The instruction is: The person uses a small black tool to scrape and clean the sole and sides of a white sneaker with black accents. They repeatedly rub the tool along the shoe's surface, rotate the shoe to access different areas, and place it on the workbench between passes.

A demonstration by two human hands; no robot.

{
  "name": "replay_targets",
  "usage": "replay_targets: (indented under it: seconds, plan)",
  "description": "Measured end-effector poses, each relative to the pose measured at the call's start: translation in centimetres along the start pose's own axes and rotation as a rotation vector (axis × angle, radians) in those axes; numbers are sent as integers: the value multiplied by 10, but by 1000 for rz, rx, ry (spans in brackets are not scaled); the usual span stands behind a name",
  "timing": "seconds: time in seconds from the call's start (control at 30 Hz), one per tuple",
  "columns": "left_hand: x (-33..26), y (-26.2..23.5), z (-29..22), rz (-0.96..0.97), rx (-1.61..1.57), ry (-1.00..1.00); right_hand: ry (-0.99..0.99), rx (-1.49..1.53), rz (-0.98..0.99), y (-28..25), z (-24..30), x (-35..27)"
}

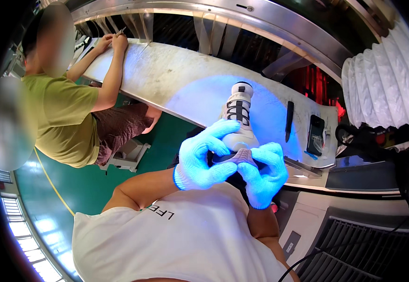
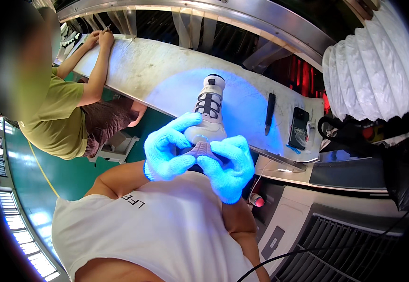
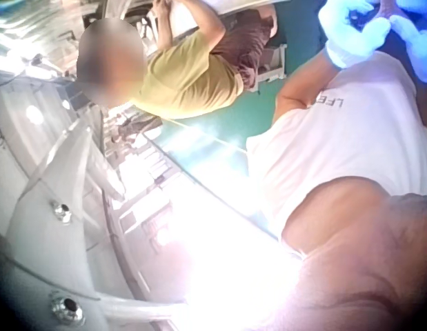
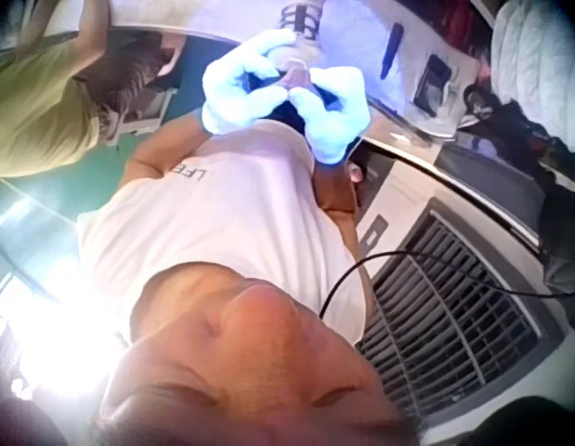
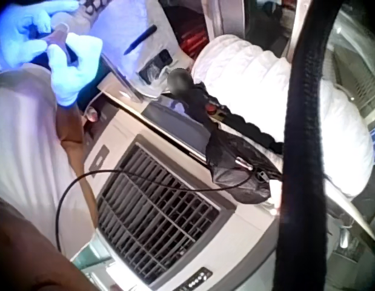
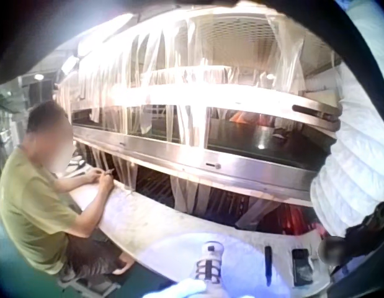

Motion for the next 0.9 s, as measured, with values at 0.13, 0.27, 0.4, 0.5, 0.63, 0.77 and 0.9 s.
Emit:
replay_targets:
  seconds: [0.13,0.27,0.4,0.5,0.63,0.77,0.9]
  plan:
    - [0,3,0,-28,24,6,-40,-83,26,-1,-2,-1]
    - [8,9,-3,-29,-14,7,-83,-144,40,-4,2,5]
    - [16,9,-1,-1,9,35,-1,-137,4,-2,8,8]
    - [17,11,1,4,-33,24,6,-149,3,-4,7,8]
    - [17,12,8,24,-55,28,16,-151,-24,-3,10,10]
    - [19,9,-1,49,33,30,-36,-150,-24,-3,5,7]
    - [17,10,1,-9,-122,-52,-62,-191,16,-2,5,15]
Point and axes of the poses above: each hand's wrist, its own x-axis towards the middle knuckle, its own y-axis out of the palm, z = x × y, the point moved 1 cm from there along x, towards the middle knuckle, and after that the axes turned 6 degrees about x, right-handed, at the moved point
